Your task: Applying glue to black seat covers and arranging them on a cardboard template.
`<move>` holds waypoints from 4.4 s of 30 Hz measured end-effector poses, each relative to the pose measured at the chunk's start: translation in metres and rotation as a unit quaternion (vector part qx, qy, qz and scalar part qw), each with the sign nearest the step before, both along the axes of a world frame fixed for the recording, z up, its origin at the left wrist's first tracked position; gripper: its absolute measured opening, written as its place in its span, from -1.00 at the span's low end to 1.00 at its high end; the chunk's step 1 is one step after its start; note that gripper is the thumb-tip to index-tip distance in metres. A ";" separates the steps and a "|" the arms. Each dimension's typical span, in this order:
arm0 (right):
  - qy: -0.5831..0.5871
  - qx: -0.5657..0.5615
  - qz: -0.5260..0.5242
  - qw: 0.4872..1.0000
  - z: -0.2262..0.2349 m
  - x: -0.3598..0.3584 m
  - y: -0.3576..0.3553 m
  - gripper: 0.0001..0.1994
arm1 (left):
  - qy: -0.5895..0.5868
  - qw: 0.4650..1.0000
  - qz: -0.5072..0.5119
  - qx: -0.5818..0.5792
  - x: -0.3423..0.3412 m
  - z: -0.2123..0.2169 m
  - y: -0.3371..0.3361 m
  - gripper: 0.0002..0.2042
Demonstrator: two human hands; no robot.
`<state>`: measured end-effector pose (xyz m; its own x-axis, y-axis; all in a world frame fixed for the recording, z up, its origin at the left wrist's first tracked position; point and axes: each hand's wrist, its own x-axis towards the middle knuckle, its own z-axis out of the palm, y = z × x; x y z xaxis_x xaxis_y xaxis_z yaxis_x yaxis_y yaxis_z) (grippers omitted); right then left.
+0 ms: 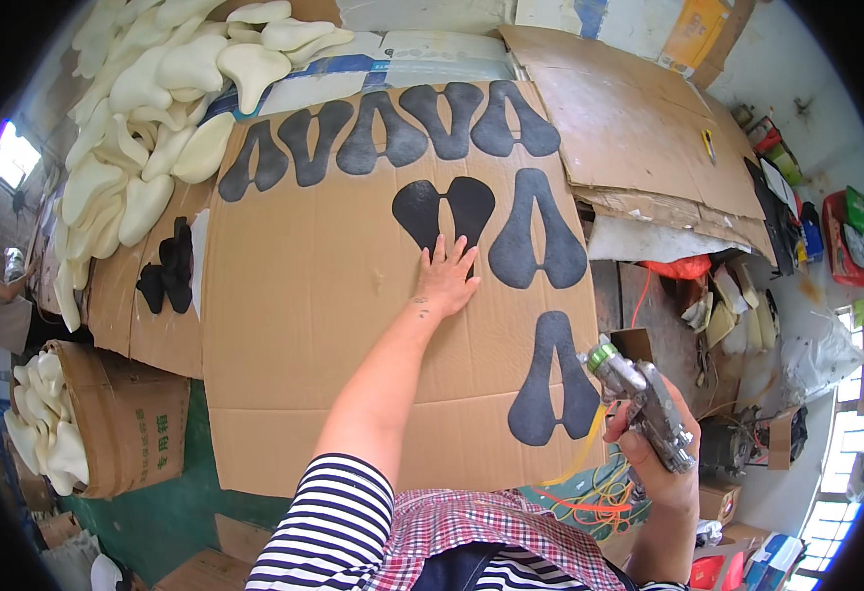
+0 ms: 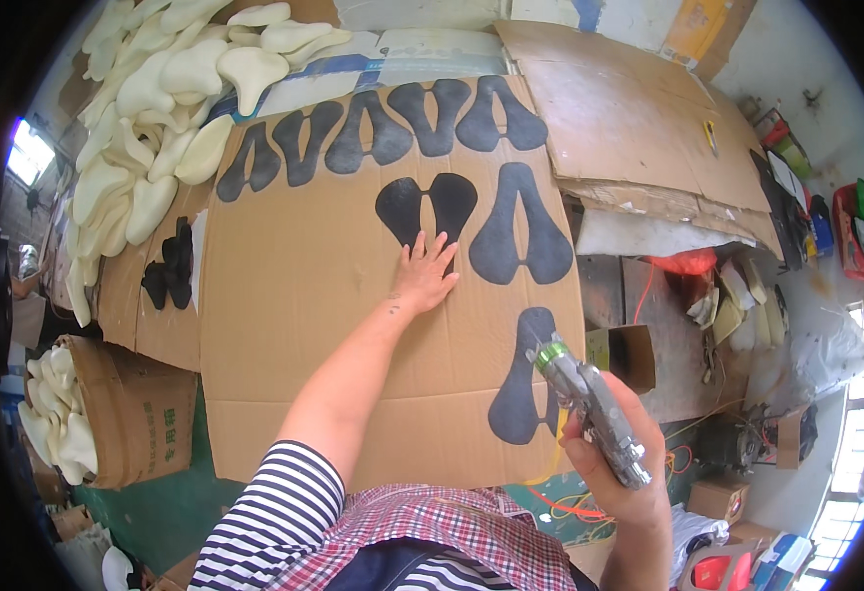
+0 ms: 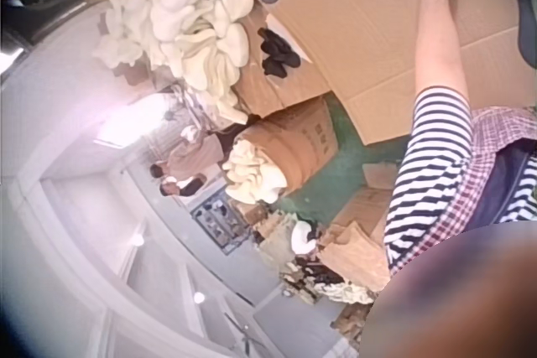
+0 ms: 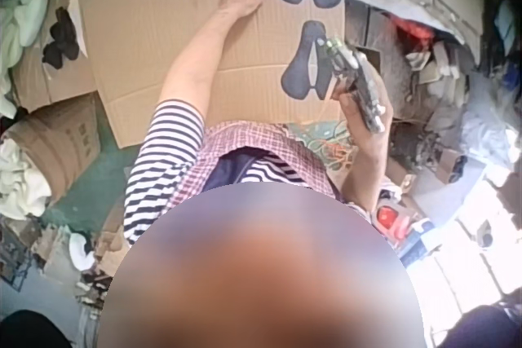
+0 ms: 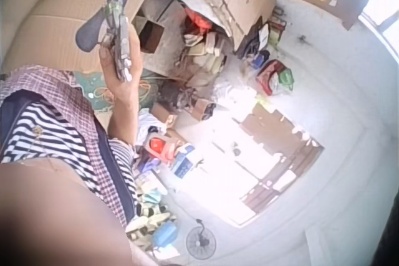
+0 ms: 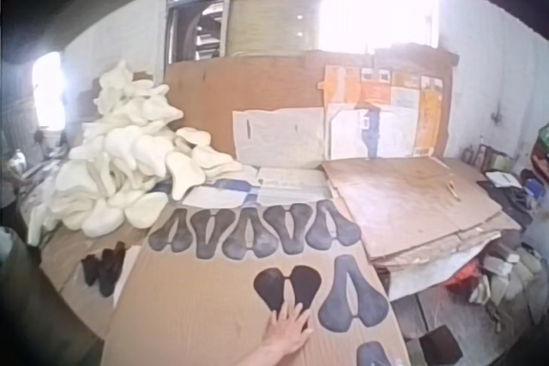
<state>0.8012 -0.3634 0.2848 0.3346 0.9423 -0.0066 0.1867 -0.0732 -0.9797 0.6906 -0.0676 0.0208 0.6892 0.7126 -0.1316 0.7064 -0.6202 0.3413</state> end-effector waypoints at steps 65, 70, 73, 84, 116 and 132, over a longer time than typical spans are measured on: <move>-0.018 -0.064 -0.009 0.998 0.003 0.005 -0.013 -0.32 | -0.066 0.996 -0.046 0.030 -0.034 -0.004 -0.055 -0.40; -0.039 -0.062 -0.110 0.991 0.010 0.006 -0.010 -0.32 | -0.060 0.997 -0.045 0.003 -0.033 -0.003 -0.053 -0.40; -0.012 -0.045 -0.127 0.991 0.010 0.005 -0.013 -0.33 | -0.058 0.997 -0.045 0.002 -0.034 -0.004 -0.052 -0.40; -0.015 -0.060 -0.041 0.997 0.007 0.002 -0.012 -0.34 | -0.034 0.998 -0.050 -0.006 -0.039 0.002 -0.066 -0.38; -0.047 -0.062 -0.103 0.992 0.013 0.003 -0.021 -0.26 | 0.002 0.997 -0.059 -0.054 -0.050 0.014 -0.077 -0.38; -0.034 -0.094 -0.026 0.995 0.017 -0.001 -0.031 -0.30 | 0.005 0.996 -0.063 -0.060 -0.056 0.015 -0.082 -0.38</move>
